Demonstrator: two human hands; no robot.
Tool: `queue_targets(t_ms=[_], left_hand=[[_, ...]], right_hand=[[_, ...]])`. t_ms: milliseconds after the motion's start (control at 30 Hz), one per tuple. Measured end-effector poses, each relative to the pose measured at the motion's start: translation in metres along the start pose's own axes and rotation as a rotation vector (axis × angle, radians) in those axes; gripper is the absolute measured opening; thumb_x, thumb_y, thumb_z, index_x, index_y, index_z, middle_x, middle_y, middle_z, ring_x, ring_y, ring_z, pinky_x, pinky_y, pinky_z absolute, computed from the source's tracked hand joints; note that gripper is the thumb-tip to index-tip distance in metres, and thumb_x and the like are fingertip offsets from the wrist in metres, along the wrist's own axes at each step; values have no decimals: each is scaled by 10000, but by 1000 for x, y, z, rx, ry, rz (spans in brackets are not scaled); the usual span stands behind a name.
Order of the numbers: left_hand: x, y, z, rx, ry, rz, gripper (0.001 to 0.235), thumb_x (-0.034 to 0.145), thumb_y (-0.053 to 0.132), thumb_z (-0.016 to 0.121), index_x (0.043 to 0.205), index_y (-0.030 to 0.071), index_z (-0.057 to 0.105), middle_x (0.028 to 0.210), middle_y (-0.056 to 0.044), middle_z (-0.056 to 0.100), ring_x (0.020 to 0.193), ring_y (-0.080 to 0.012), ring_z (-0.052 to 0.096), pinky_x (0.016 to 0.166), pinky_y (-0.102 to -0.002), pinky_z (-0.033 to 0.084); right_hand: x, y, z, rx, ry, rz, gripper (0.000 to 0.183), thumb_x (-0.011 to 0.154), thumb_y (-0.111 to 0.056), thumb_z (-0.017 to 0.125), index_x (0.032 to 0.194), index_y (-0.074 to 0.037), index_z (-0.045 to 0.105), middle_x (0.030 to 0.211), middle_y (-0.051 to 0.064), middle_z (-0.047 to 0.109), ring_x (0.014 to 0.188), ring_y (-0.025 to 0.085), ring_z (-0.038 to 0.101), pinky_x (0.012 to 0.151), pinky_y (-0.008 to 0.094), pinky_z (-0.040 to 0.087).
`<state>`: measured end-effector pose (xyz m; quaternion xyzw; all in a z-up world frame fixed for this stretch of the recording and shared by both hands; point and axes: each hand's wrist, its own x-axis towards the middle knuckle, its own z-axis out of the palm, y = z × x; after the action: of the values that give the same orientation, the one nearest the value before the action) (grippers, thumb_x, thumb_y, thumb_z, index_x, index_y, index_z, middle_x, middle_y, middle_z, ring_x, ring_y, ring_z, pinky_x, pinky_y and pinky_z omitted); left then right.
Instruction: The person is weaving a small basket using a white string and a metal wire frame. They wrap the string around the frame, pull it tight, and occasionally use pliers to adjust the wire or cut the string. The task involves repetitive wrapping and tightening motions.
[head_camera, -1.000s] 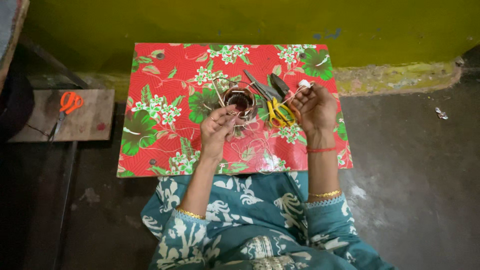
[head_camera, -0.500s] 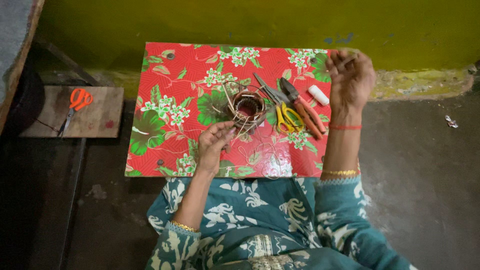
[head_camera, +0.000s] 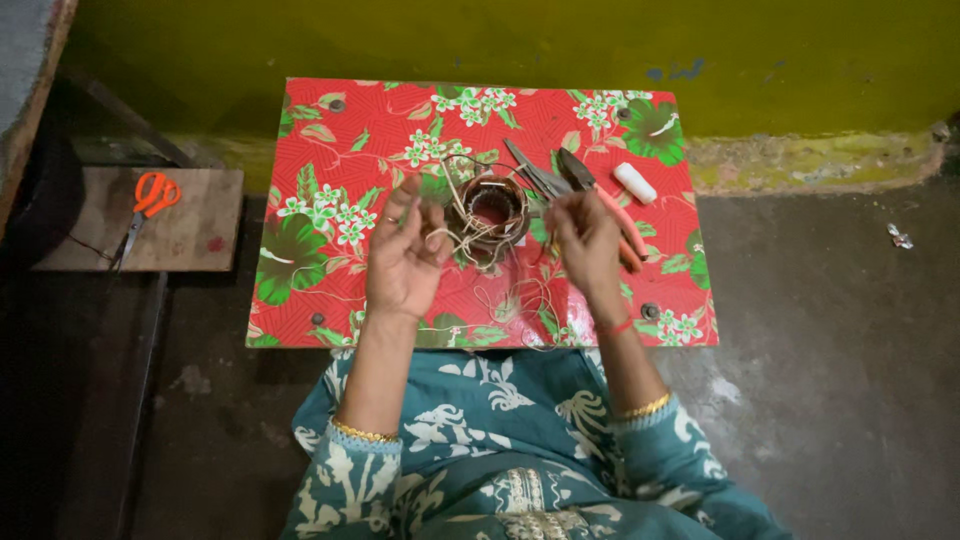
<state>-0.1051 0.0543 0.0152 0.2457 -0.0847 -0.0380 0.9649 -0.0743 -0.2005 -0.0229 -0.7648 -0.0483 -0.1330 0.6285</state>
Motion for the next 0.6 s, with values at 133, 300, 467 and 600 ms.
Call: queue_targets(t_ms=[133, 300, 467, 600], left_hand=[[5, 12, 34, -26, -110, 51, 465, 1064, 216, 609, 1477, 61, 459, 1201, -169, 647, 981, -211, 626, 848, -356, 517], [19, 27, 65, 89, -264, 135, 527, 1077, 254, 619, 1524, 46, 431, 1376, -218, 601, 1256, -318, 611, 1120, -497, 513], [33, 28, 71, 196, -306, 184, 513, 1085, 237, 627, 1523, 41, 446, 1476, -220, 560, 1338, -285, 561, 1157, -481, 481], [50, 24, 60, 293, -256, 246, 504, 1048, 208, 668, 1487, 39, 488, 1493, -164, 568, 1401, -257, 550, 1190, -478, 480]], right_hand=[[-39, -4, 17, -375, 5, -78, 301, 853, -72, 723, 1089, 26, 565, 900, 101, 737, 728, 169, 707, 640, 343, 559], [-35, -4, 36, -282, -110, 205, 323, 783, -104, 838, 970, 0, 597, 858, 133, 741, 706, 179, 705, 631, 323, 561], [-39, 16, 43, -9, -117, 311, 169, 823, 3, 734, 913, -10, 592, 798, 81, 740, 733, 132, 733, 639, 291, 568], [-60, 7, 26, 115, -161, 287, 174, 823, 72, 690, 914, -27, 580, 801, 37, 690, 765, 122, 689, 683, 261, 559]])
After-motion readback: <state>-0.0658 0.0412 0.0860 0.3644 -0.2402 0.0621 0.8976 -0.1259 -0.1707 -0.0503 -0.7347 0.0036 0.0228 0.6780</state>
